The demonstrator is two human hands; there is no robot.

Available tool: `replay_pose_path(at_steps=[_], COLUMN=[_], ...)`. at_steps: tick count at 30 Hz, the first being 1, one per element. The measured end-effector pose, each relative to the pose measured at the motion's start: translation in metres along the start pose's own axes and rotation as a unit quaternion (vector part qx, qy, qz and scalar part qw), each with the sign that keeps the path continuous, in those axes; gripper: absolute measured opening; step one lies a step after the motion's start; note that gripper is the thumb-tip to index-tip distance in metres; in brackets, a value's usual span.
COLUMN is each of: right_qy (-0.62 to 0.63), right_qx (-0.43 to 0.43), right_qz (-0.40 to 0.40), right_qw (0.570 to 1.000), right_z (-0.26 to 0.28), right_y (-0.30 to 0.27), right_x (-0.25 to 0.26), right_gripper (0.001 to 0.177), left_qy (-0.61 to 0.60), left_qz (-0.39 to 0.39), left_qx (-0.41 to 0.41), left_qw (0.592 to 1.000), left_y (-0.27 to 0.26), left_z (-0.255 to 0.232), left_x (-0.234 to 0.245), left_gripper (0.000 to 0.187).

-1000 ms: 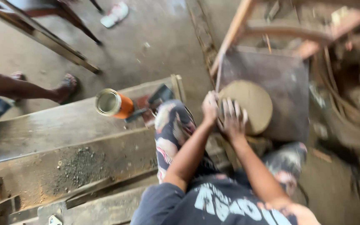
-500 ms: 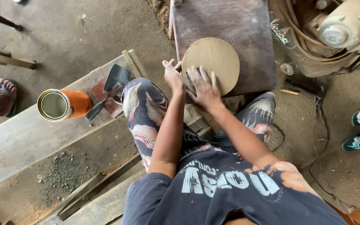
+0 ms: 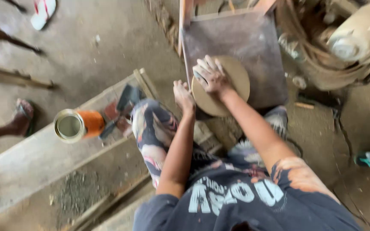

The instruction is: The person sits on a wooden chair and sands a round wooden disc placed on the seat using a sanding block. They hold the disc steady with one hand while rubbing the surface with the other, then flip the disc over to sand the other side.

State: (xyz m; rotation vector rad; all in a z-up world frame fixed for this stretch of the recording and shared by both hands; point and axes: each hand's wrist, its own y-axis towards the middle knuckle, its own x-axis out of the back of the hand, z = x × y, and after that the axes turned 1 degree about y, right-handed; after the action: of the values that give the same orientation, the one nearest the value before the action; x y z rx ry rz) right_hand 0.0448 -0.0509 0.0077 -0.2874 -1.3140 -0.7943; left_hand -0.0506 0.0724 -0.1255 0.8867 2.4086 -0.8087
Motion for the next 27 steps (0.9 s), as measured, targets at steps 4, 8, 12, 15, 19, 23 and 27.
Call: replay_pose_path(at_steps=[4, 8, 12, 15, 19, 23, 27], right_qy=[-0.118, -0.052, 0.018, -0.096, -0.002, -0.030, -0.029], right_qx=[-0.035, 0.075, -0.056, -0.037, 0.053, -0.105, 0.065], right_qz=[-0.104, -0.085, -0.086, -0.013, -0.046, 0.062, -0.030], right_qw=[0.987, 0.992, 0.995, 0.995, 0.998, 0.992, 0.997], right_z=[-0.008, 0.012, -0.012, -0.001, 0.054, 0.051, 0.017], right_y=[0.004, -0.008, 0.007, -0.007, 0.001, 0.011, -0.011], right_x=[-0.024, -0.005, -0.008, -0.016, 0.056, 0.076, -0.024], right_gripper=[0.038, 0.020, 0.033, 0.037, 0.016, 0.030, 0.021], left_qy=[0.215, 0.433, 0.402, 0.408, 0.418, 0.389, 0.408], left_qz=[-0.006, -0.080, -0.105, -0.108, -0.111, -0.114, -0.108], left_qx=[-0.115, -0.027, -0.014, -0.017, -0.018, -0.018, -0.038], left_qw=[0.970, 0.898, 0.910, 0.906, 0.901, 0.914, 0.906], left_y=[-0.062, -0.066, -0.062, -0.068, -0.066, -0.073, -0.062], left_z=[-0.069, -0.082, -0.078, -0.083, -0.085, -0.086, -0.077], left_x=[-0.069, -0.072, -0.068, -0.072, -0.074, -0.077, -0.068], left_gripper=[0.048, 0.046, 0.052, 0.051, 0.053, 0.054, 0.055])
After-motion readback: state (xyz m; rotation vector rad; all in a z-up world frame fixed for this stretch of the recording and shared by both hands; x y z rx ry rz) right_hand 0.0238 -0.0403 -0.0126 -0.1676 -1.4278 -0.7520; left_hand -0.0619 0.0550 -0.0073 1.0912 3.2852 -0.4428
